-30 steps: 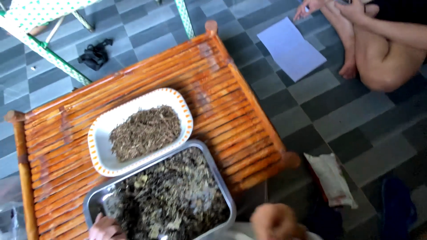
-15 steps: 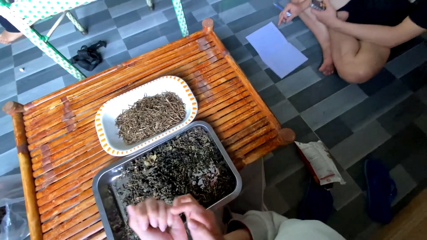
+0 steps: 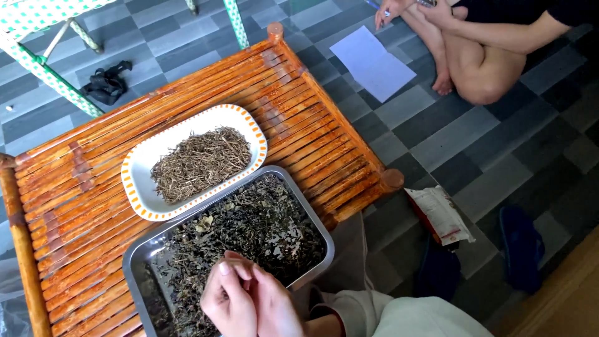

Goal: Sorting dried tea leaves by hand to remove stems and debris on a low bamboo table

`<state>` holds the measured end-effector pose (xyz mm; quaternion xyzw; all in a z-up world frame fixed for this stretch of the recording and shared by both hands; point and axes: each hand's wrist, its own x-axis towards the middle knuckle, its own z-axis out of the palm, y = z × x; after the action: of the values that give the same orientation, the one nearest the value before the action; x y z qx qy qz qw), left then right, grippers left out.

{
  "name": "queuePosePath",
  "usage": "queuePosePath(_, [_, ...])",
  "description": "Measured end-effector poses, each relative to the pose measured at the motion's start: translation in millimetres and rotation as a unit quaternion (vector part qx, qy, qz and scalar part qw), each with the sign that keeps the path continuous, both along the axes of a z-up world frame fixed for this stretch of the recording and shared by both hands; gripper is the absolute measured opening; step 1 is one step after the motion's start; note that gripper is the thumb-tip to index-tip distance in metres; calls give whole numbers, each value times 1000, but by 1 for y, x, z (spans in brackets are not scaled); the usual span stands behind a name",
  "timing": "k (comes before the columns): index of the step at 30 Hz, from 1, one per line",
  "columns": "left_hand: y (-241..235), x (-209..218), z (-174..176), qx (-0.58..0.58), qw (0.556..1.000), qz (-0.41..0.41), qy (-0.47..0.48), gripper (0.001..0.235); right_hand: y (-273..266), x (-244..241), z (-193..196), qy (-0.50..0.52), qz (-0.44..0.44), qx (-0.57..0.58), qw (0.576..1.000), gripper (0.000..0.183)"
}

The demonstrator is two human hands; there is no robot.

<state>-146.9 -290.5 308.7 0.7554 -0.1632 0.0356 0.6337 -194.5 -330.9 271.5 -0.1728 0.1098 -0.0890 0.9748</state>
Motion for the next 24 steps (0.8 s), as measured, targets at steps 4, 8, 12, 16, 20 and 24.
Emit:
queuePosePath(4, [-3, 0, 12, 60, 996, 56, -32, 42, 2, 0, 5, 27, -5, 48, 998, 53])
queuePosePath(8, [-3, -2, 18, -6, 998, 36, -60, 35, 0, 4, 21, 55, -9, 93, 994, 55])
queuePosePath(12, [-2, 3, 9, -10, 996, 37, -79, 39, -4, 7, 28, 70, -2, 102, 992, 55])
queuePosePath(16, [-4, 4, 15, -34, 996, 20, -84, 43, -10, 11, 44, 95, 4, 112, 989, 55])
queuePosePath(20, [-3, 5, 13, -27, 993, 11, -118, 46, -11, 11, 55, 135, -2, 122, 983, 55])
queuePosePath(24, [-3, 2, 31, -2, 993, 12, -117, 38, -10, 11, 49, 108, 1, 89, 990, 46])
